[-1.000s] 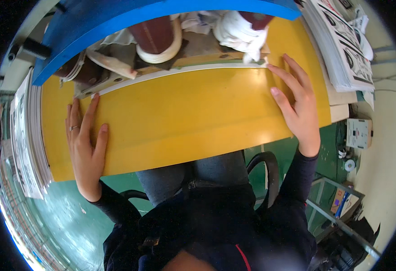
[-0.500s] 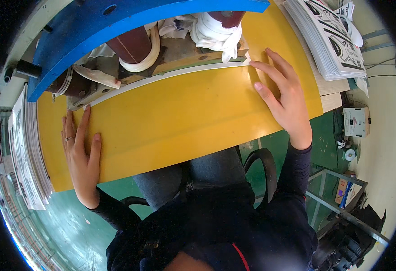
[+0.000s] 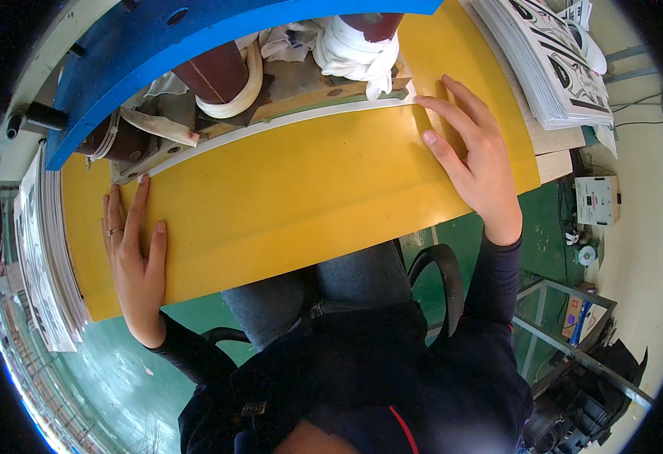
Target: The recorder is feeding printed graphic sheets into a machine and stacking them.
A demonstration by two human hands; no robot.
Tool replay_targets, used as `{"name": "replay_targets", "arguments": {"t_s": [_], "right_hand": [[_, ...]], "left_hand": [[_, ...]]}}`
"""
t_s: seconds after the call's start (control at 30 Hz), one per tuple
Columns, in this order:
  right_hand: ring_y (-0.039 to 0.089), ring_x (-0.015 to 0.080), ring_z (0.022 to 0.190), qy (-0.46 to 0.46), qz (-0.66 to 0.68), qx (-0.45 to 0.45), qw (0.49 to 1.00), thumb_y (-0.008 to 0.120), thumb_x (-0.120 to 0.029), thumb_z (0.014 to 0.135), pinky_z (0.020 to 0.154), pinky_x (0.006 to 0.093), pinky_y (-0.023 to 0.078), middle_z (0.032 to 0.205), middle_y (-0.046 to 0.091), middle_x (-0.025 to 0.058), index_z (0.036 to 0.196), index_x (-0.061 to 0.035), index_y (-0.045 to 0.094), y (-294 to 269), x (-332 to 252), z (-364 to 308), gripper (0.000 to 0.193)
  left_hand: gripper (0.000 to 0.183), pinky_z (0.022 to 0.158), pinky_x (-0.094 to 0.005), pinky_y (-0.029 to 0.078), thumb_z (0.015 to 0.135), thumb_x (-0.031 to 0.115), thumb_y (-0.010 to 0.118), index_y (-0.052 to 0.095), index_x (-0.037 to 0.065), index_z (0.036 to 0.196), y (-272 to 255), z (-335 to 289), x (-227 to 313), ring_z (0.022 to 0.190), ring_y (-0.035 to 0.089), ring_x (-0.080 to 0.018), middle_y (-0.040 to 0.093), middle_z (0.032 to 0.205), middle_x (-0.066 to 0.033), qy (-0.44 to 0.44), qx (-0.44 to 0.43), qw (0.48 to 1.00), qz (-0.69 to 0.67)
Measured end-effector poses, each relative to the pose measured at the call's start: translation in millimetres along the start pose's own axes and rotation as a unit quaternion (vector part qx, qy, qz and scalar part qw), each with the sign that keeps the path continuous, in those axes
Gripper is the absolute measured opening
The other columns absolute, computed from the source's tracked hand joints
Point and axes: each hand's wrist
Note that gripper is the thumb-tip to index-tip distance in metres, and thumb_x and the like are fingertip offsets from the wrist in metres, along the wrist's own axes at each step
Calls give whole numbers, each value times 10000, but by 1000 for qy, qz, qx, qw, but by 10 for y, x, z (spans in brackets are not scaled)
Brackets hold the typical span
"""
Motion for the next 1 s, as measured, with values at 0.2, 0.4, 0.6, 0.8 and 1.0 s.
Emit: {"name": "replay_targets", "arguments": {"t_s": [0.2, 0.4, 0.6, 0.8, 1.0], "right_hand": [[508, 407, 1359, -2, 0, -1, 1000, 665, -293, 942, 1122, 461, 403, 1469, 536, 217, 1291, -140, 692, -4, -2, -5, 381], [507, 405, 1360, -9, -6, -1, 1000, 675, -304, 936, 1125, 467, 398, 1471, 535, 217, 1288, -146, 697, -1, 12, -7, 386], [505, 397, 1364, -4, 0, 1, 1000, 670, -303, 938, 1122, 462, 400, 1474, 535, 213, 1284, -145, 701, 4, 14, -10, 382], [506, 391, 1365, -3, -10, -5, 1000, 660, -299, 944, 1126, 457, 396, 1471, 540, 211, 1285, -143, 702, 1, 28, -8, 378], [505, 388, 1366, 1, -3, -4, 1000, 657, -292, 947, 1129, 456, 393, 1466, 547, 201, 1288, -144, 702, -6, 23, -14, 375]], "left_hand": [[518, 1223, -536, 249, 937, 291, 595, 599, 249, 1453, 6, -9, -14, 1489, 353, -425, 402, 1600, -211, 1, 1, 1000, 1], [518, 1223, -538, 246, 940, 286, 589, 597, 245, 1456, 9, -4, -9, 1489, 352, -426, 398, 1601, -216, 1, -1, 1000, -1], [514, 1221, -534, 246, 943, 283, 592, 597, 239, 1455, -11, -8, -11, 1487, 352, -431, 400, 1595, -228, 1, -1, 1000, -6], [511, 1223, -530, 239, 944, 279, 599, 599, 234, 1453, 2, -1, -15, 1487, 347, -437, 401, 1591, -236, 3, -1, 1000, -6], [509, 1225, -527, 234, 946, 274, 600, 598, 233, 1454, 19, 0, -16, 1488, 341, -441, 398, 1593, -234, 8, 1, 1000, -10]]}}
Point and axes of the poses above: each hand's wrist, its own z-axis towards the middle knuckle, its own y-axis out of the palm, x = y × z
